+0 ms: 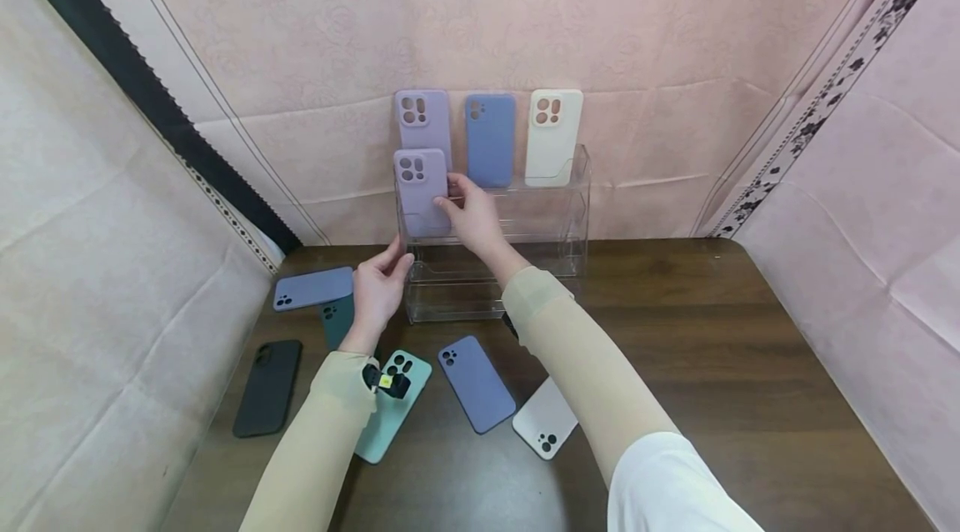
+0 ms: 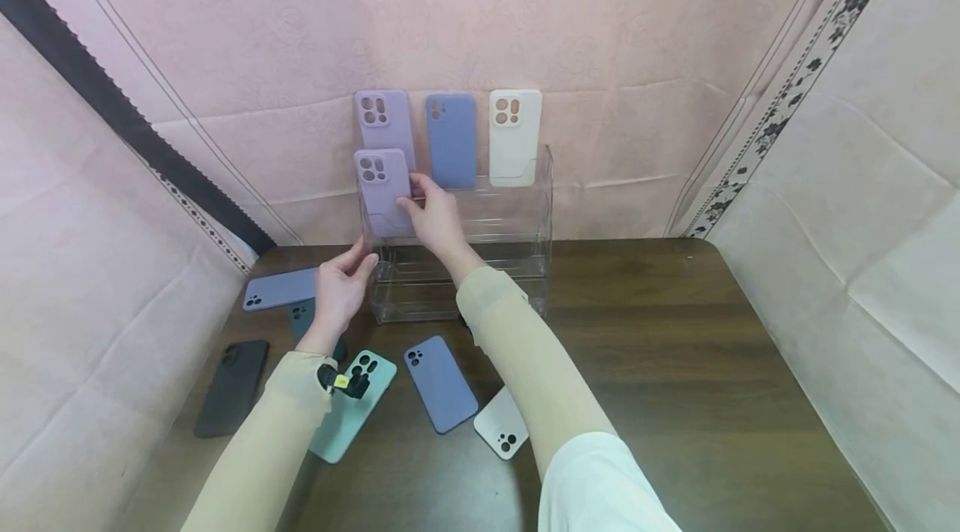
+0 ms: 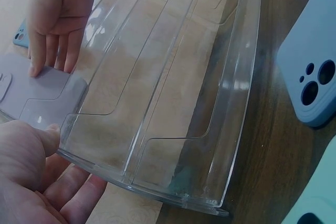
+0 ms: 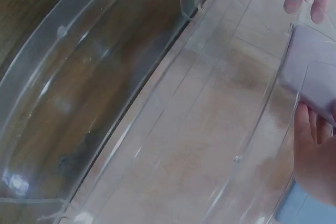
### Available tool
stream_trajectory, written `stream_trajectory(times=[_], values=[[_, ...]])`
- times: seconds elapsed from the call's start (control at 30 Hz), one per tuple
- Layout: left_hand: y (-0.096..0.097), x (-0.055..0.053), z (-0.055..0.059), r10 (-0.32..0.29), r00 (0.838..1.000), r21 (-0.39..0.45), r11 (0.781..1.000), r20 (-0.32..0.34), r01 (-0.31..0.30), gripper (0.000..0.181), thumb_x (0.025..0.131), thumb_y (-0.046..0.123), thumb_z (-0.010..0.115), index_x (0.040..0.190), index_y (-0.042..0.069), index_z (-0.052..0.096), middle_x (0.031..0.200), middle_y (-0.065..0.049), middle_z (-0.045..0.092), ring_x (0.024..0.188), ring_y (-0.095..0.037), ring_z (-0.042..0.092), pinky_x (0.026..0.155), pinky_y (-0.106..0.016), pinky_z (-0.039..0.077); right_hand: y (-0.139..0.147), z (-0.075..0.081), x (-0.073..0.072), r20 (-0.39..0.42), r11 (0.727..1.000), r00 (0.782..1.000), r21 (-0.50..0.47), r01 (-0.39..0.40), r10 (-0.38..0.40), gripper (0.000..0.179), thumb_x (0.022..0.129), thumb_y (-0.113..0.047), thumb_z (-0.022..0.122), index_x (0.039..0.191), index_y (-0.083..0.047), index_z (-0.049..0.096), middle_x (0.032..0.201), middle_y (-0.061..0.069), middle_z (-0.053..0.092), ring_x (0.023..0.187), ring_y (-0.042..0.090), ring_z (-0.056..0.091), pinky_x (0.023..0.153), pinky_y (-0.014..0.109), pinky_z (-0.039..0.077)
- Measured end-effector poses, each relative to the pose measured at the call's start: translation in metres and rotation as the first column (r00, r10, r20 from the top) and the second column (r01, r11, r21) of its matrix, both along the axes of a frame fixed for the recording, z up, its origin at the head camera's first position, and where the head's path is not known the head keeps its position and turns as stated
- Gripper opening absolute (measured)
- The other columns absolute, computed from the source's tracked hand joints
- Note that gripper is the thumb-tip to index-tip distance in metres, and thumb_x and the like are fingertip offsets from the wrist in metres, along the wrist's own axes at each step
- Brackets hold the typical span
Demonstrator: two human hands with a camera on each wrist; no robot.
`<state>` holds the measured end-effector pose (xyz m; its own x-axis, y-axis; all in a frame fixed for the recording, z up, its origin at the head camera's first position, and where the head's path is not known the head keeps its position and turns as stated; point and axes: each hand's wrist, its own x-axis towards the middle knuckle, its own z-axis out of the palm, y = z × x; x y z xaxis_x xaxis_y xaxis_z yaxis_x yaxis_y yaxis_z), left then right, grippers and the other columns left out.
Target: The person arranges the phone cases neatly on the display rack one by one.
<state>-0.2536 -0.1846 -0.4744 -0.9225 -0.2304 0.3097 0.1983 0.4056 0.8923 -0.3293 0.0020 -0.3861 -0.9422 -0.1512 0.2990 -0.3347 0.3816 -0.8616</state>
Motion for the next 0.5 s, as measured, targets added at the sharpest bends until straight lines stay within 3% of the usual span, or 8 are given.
stream_trajectory(times=[0.17, 0.5], values=[[-0.0003, -0.0012, 0.0004, 0.003, 1.0, -0.002, 1.0, 0.002, -0.003, 0.043, 0.103, 0.024, 0.075, 0.145, 0.022, 0.066, 0.138, -0.005, 0.07, 0.122, -0.027, 0.071, 0.101, -0.045, 0.058, 0.0004, -0.0014, 0.0013, -0.024, 1.0, 1.0, -0.022, 0.011, -0.011, 0.046, 0.104, -0.018, 0.073, 0.147, -0.008, 0.061, 0.128, 0.011, 0.074, 0.113, 0.023, 0.071, 0.097, 0.031, 0.057], [0.0005, -0.0007, -0.0015, 0.006, 1.0, -0.001, 1.0, -0.001, -0.006, 0.043, 0.103, 0.023, 0.075, 0.145, 0.022, 0.066, 0.138, -0.006, 0.07, 0.122, -0.027, 0.072, 0.1, -0.044, 0.059, 0.0063, -0.004, 0.0017, -0.054, 1.0, 0.998, -0.001, 0.029, -0.029, 0.032, 0.104, -0.017, 0.074, 0.134, -0.006, 0.068, 0.117, 0.009, 0.077, 0.109, 0.02, 0.071, 0.093, 0.029, 0.056]])
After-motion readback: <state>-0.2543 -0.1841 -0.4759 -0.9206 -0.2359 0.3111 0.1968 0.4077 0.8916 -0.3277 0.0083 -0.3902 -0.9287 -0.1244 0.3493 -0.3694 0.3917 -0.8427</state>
